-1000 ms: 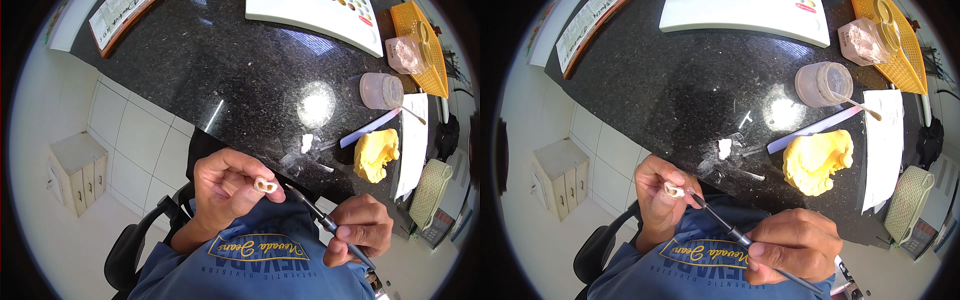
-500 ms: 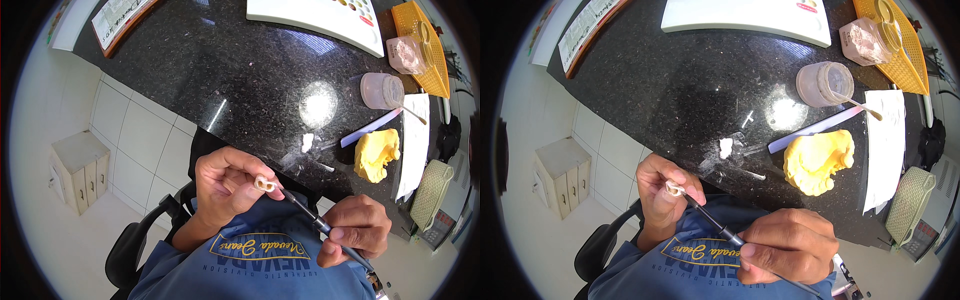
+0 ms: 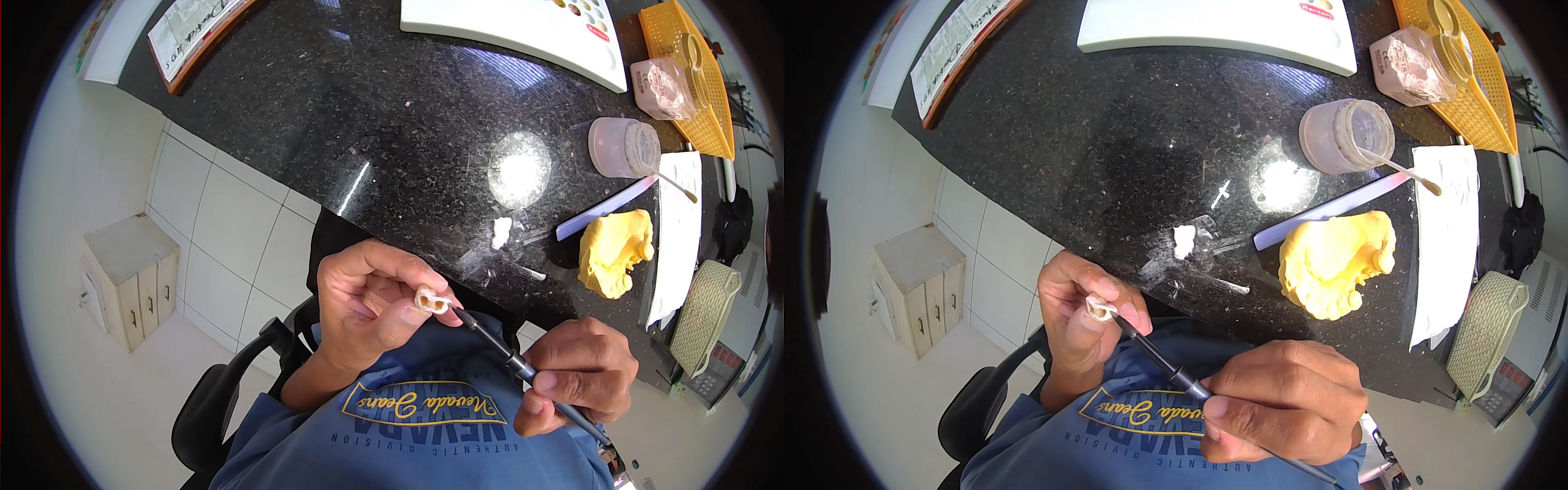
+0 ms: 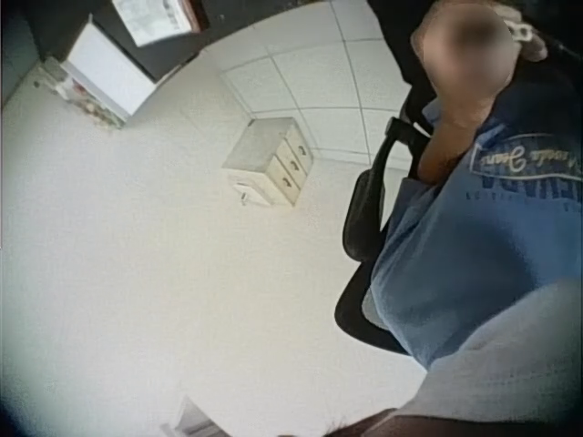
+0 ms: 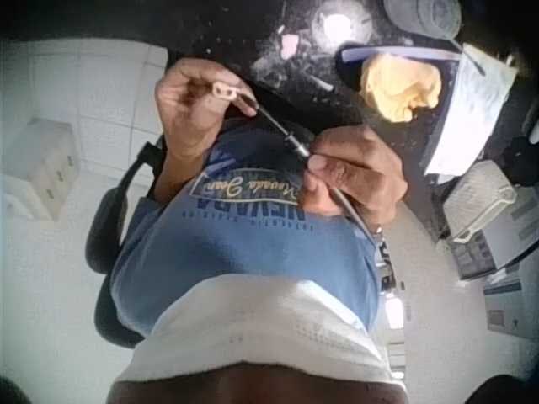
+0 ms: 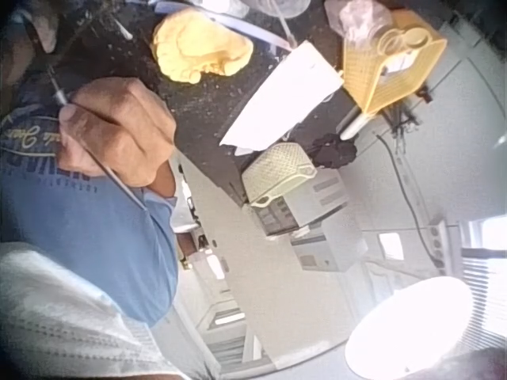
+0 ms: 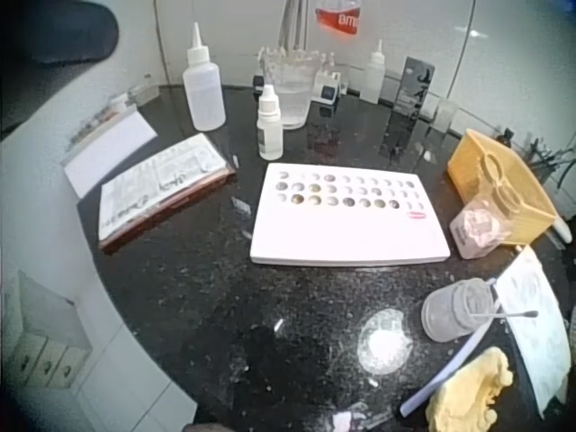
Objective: Applying fine ceramic stains to a prosthetic crown mounted on a plaster dental model using a detail brush.
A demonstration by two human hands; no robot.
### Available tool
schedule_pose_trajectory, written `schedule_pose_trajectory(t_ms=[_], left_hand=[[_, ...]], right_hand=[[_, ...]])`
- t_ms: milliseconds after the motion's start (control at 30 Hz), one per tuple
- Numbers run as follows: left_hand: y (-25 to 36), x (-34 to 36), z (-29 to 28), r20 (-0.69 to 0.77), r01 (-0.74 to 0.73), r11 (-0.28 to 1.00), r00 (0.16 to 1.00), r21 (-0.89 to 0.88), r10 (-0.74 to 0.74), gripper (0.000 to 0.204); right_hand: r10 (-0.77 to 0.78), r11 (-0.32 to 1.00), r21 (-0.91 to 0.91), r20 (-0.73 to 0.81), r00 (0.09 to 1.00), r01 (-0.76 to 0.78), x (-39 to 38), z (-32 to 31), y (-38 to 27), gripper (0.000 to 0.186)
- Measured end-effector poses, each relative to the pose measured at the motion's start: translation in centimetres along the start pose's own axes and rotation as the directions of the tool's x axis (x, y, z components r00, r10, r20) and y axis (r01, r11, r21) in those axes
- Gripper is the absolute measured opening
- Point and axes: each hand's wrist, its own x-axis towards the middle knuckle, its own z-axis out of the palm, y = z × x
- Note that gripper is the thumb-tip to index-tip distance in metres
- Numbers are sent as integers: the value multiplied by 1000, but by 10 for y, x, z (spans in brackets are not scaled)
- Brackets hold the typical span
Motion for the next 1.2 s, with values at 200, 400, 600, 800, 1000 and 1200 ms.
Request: schedule_pose_trajectory(t_ms=[200, 400, 600, 800, 1000, 1200], left_hand=[[1, 0, 0, 19, 7, 1000, 1000, -4, -7, 12], [1, 0, 0, 1, 6, 1000, 1000, -3, -6, 12], [1, 1, 0, 8, 5, 1000, 1000, 3, -5, 12], [1, 0, 0, 12, 8, 1000, 1000, -11, -8, 12], [2, 0, 2, -2, 18, 1000, 1000, -8, -18, 12], [1, 0, 1, 5, 19, 1000, 1000, -19, -18, 13]], right_hand=[[-16, 1000, 9, 1, 1000, 16, 0, -2, 0, 22], [-1, 1000, 0, 12, 1000, 1, -1, -1, 0, 21], [21, 1000, -8, 25, 999, -21, 0, -2, -2, 22], [-11, 1000, -12, 9, 1000, 12, 0, -2, -1, 22], [-33, 999, -37, 6, 999, 33, 0, 0, 1, 21], [-3, 999, -52, -115, 993, -3, -5, -9, -4, 24]])
